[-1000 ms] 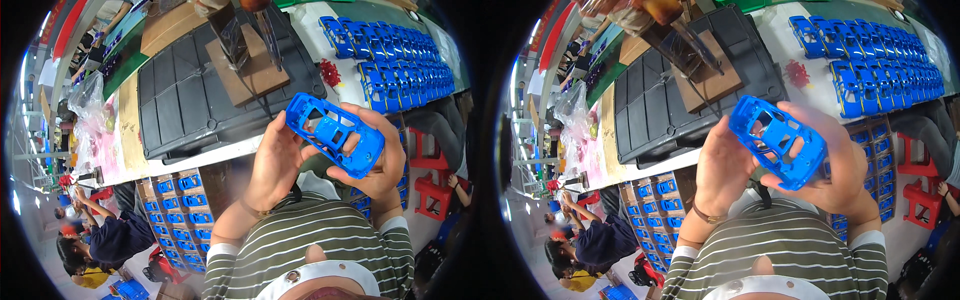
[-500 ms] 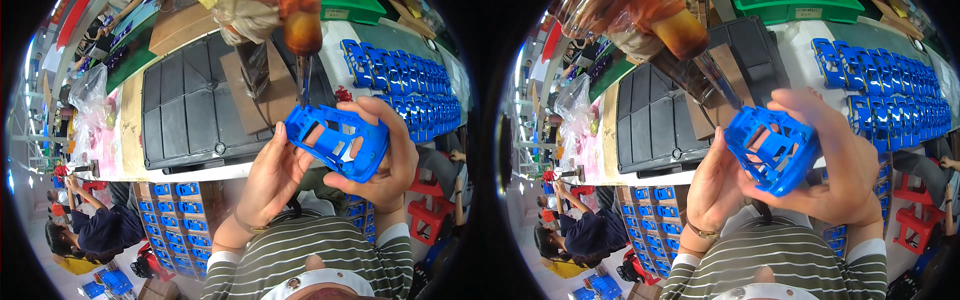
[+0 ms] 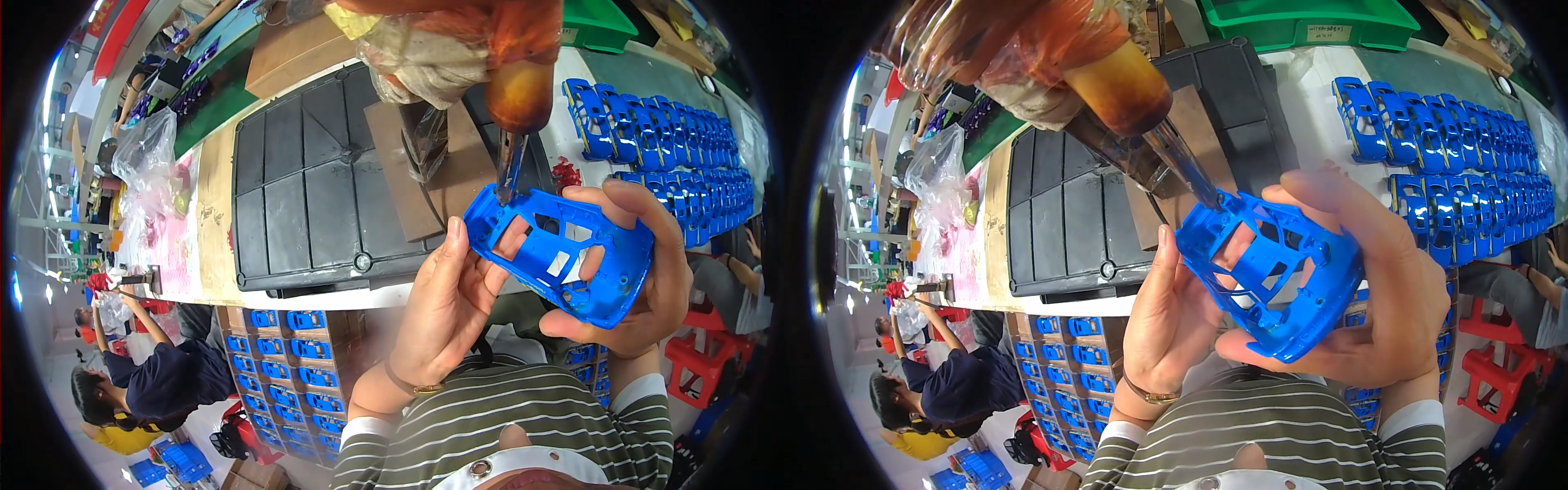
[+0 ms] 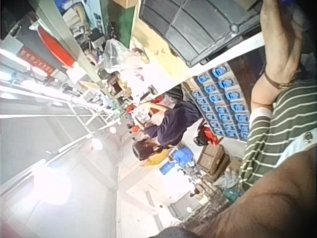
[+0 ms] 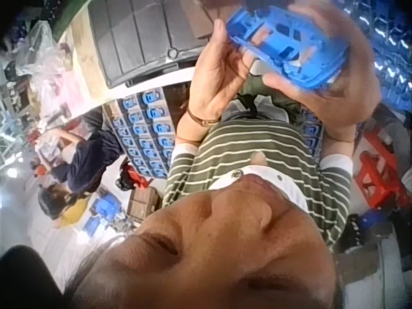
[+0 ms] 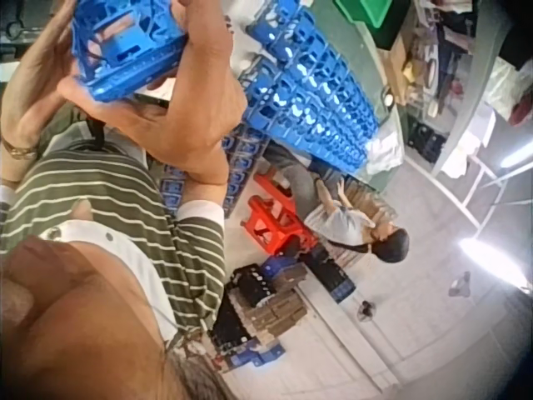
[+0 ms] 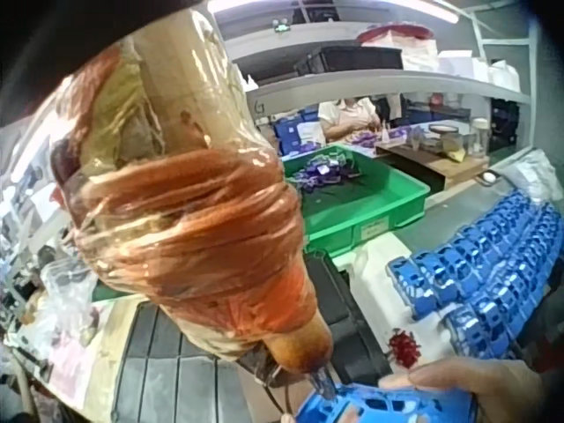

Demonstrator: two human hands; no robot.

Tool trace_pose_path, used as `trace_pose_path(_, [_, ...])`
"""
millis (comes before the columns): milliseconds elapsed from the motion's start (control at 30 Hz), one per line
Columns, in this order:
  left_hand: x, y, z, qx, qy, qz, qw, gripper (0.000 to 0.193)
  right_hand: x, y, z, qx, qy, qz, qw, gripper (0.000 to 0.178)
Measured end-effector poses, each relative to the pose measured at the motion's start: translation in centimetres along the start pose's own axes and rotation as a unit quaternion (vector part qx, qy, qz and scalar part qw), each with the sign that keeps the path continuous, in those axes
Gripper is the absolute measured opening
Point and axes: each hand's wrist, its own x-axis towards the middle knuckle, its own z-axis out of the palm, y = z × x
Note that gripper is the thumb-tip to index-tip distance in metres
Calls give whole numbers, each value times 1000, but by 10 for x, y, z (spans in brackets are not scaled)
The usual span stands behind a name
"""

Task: Assembling small plastic toy cars by fitting parts together and using a vertical press machine to secure components.

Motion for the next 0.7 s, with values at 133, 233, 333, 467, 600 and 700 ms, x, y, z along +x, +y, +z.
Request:
trace_pose_path(133, [-1, 2, 4, 22, 0, 4, 1000, 49, -2, 11, 9, 27, 74, -42, 996, 104])
trace_pose_path(233, [-1, 3, 8, 32, 4, 8, 999, 49, -4, 14, 14, 53, 106, -37, 992, 106])
trace_pose_path(333, [0, 3, 9, 38, -1, 13, 999, 49, -5, 16, 17, 99, 129, -30, 986, 107])
trace_pose_path(467, [-1, 2, 12, 55, -6, 14, 998, 50, -5, 16, 15, 99, 136, -35, 985, 108])
trace_pose_path(600, [-2, 2, 12, 63, 10, 3, 998, 50, -5, 18, 11, 113, 112, -59, 985, 110])
trace_pose_path(700, [-3, 2, 13, 55, 12, 10, 998, 49, -4, 16, 8, 94, 90, -50, 990, 111])
